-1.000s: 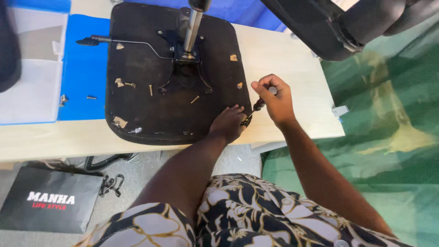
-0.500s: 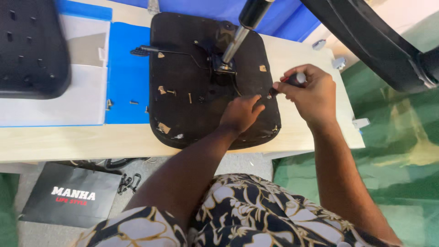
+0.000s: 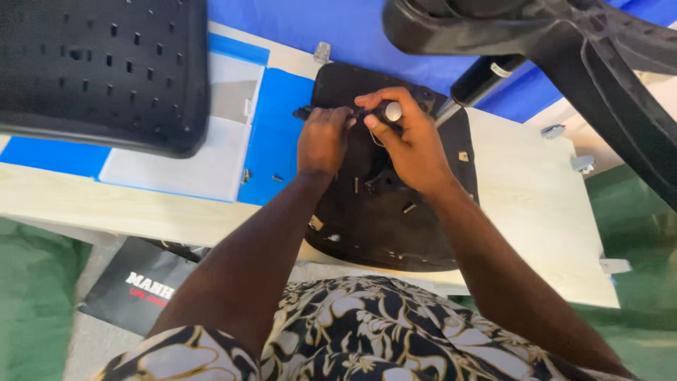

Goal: The person uses a screwdriver to tighten screws on the underside of an office chair base. They work on multiple screw locations around the central column and metal bracket, repositioning the chair as needed to access different fasteners.

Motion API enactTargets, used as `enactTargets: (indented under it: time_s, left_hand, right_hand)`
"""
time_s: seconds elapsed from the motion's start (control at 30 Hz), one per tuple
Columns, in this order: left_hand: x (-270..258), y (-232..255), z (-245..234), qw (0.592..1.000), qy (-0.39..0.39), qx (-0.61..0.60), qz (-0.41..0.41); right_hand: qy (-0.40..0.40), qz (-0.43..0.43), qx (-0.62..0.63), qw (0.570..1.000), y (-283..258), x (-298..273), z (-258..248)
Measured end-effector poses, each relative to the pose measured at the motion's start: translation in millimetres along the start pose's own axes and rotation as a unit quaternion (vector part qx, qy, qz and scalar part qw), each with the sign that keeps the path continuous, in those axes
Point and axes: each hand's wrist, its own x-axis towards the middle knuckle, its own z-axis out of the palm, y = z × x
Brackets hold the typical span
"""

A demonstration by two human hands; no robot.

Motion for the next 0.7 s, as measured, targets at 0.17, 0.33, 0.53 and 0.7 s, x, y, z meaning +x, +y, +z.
enactTargets:
  time_s: [0.17, 0.33, 0.53, 0.7]
  left_hand:
    - [38.6, -53.3, -9.4, 0.999, -0.02, -0.015, -0.027]
    - [78.0, -100.4, -3.0, 0.974, -0.175, -0.033, -0.14]
    - [107.2, -128.4, 46.1, 0.919, -0.345, -0.09, -0.167]
    - [110.5, -149.5, 101.3, 0.877, -0.453, -0.105, -0.118]
  right_hand:
    - [0.107, -0.004, -0.009, 0.994, 30.0, 57.0, 34.6]
    - [0.286, 0.139, 0.017, 0.948, 82.9, 94.3, 28.1]
    - [0.346, 0.186, 0.003, 0.919, 129.1, 100.0, 5.6]
    - [0.337, 0.214, -0.029, 0.916, 156.9, 99.6, -0.8]
